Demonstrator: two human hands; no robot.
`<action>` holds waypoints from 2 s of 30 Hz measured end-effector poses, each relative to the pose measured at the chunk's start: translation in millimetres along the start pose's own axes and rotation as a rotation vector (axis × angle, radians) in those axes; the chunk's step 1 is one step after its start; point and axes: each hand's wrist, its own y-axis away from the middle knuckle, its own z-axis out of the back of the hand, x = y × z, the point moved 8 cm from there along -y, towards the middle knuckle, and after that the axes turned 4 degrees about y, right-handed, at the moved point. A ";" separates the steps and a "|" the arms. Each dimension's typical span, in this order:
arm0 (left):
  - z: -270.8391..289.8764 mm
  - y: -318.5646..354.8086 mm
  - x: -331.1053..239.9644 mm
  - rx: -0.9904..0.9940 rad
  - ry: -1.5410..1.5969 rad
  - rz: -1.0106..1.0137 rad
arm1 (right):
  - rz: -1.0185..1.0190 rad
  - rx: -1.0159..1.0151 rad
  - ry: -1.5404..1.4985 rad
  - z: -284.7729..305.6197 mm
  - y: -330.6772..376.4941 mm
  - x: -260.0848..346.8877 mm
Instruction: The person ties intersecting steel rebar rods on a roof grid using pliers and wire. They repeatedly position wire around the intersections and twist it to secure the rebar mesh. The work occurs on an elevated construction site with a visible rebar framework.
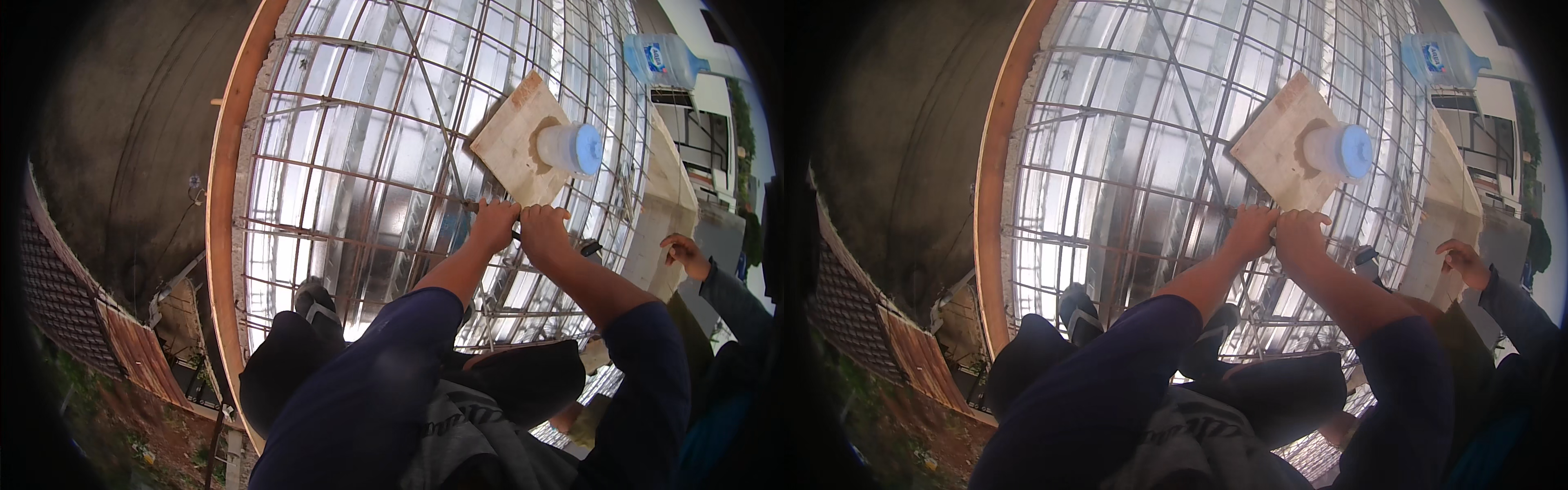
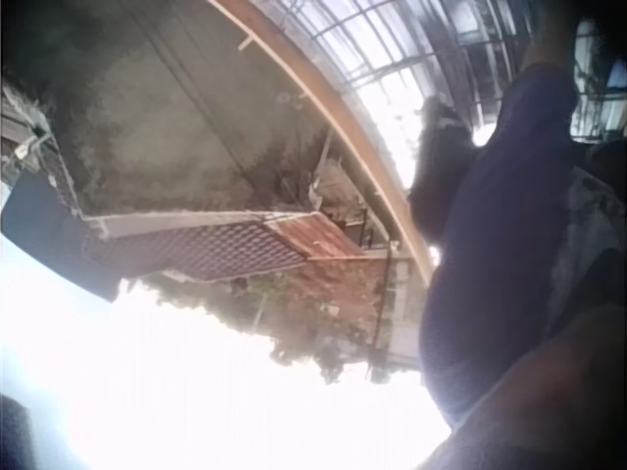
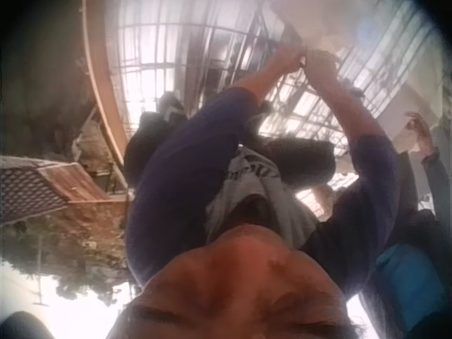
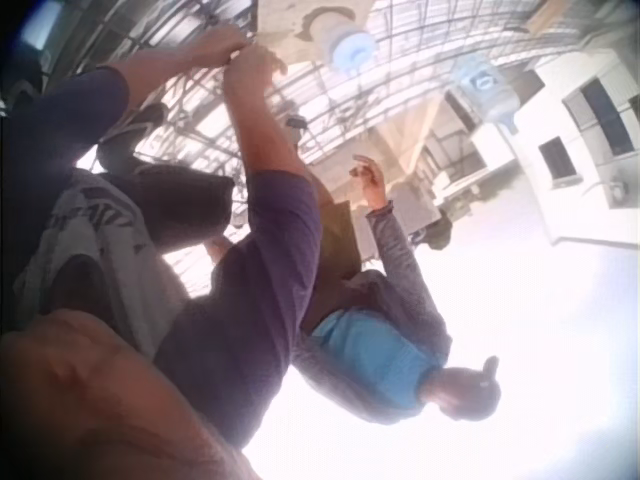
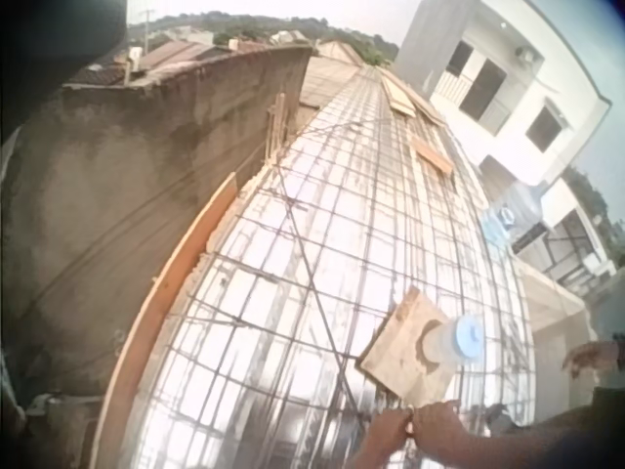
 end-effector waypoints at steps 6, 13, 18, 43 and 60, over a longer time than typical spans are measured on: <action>1.5 -6.3 -2.8 0.130 0.091 -0.018 | -0.114 0.122 -0.389 -41.7 -4.2 -4.2; 42.6 37.9 -21.9 -0.303 0.182 -0.129 | -0.098 0.934 -1.154 -61.6 3.0 1.8; 20.9 31.4 -18.4 -0.186 0.043 -0.146 | -0.165 1.221 -1.803 -96.9 23.3 27.1; -7.7 33.5 -11.0 0.217 -0.164 -0.070 | -0.135 0.409 -1.112 -93.8 24.5 39.6; -27.3 80.4 100.3 -0.043 0.906 0.933 | -0.222 0.694 -1.781 -83.8 33.6 79.8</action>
